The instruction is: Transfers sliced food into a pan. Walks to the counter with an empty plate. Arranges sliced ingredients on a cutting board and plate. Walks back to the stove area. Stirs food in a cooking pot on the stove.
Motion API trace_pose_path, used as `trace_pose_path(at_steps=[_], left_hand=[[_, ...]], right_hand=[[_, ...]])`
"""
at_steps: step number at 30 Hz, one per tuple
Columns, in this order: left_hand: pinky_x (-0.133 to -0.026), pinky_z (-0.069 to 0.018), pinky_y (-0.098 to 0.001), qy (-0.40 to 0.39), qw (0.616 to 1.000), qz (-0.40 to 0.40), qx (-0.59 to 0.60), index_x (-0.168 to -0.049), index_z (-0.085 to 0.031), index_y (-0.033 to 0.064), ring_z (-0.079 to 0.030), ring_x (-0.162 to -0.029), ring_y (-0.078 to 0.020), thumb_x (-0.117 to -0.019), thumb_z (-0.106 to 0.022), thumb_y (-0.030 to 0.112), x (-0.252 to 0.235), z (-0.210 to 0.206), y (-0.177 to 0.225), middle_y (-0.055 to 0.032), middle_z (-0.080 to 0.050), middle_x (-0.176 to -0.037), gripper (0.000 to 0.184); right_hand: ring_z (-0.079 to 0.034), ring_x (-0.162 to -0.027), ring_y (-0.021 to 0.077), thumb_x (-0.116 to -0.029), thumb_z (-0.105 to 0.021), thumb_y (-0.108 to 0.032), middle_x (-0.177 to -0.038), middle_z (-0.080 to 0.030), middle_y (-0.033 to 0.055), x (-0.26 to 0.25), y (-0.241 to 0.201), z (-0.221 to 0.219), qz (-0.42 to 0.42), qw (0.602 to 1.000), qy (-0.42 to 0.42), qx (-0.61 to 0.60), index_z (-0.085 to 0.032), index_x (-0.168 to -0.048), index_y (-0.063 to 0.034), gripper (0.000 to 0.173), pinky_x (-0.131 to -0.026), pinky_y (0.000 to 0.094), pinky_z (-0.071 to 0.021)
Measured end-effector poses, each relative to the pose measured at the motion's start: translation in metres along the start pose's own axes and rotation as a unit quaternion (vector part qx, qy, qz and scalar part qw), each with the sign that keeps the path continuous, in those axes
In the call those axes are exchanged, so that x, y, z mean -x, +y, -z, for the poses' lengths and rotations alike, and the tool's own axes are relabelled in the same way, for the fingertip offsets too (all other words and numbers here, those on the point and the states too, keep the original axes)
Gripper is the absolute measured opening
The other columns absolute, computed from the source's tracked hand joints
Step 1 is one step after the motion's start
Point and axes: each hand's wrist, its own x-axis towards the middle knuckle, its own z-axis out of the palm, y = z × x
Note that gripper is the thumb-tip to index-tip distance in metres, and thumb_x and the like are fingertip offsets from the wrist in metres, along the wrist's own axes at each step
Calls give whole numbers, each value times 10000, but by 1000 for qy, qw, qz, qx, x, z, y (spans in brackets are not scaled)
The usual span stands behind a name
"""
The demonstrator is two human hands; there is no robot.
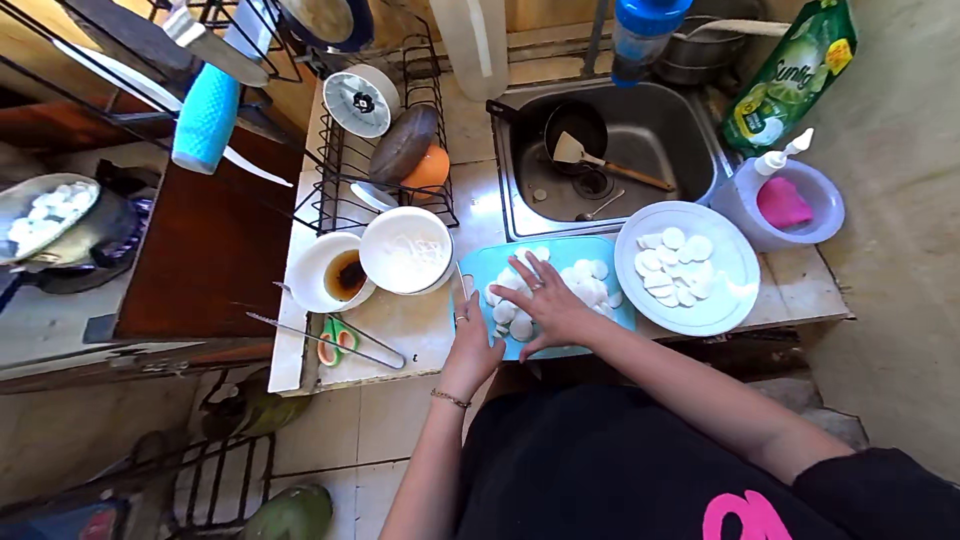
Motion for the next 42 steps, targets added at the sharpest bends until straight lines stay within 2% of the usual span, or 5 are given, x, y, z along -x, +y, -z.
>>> trace_pose_path(at_steps=[4,8,12,23,42], left_hand=[[-1025,-512,-444,17,993,-1,117,-1580,-184,-45,-561,-1282,-377,-937,-641,44,-6,-11,-10,-308,-318,-1565,794],[-1091,-444,-443,77,971,9,228,-1535,-264,-92,-513,-1336,-362,-971,-567,9,-3,-29,-14,-306,-447,-1477,649],[-1009,-516,-440,121,942,8,314,-1551,-221,-75,-592,-1240,-338,-974,-555,-13,1,-48,-20,-301,-491,-1427,669],[-955,-557,-416,129,947,-22,292,-1560,-208,-63,-658,-1152,-292,-967,-524,-55,0,-45,-27,-271,-544,-1385,672],[-1042,-524,-419,127,965,-17,228,-1488,-421,-64,-615,-1241,-342,-986,-610,58,0,-38,-23,-299,-484,-1459,550]], right_hand=[[65,-1559,509,-692,-878,-610,-1719,-30,227,-36,9,-3,54,994,-86,38,-297,-1631,-324,1141,-1212,712,2],[-208,-1526,514,-766,-789,-667,-1650,-297,252,-32,14,-12,96,991,-72,56,-374,-1603,-244,1025,-1214,673,-148],[-315,-1482,516,-866,-695,-653,-1611,-368,258,-29,14,-17,99,992,-50,67,-452,-1558,-193,866,-1181,697,-220],[-426,-1377,519,-915,-668,-570,-1596,-342,305,-35,14,-19,110,991,-43,69,-516,-1507,-202,714,-1076,662,-352],[-612,-1166,516,-917,-752,-203,-1294,-615,311,-45,-4,-6,75,995,-47,44,-651,-1350,-104,455,-917,637,-518]])
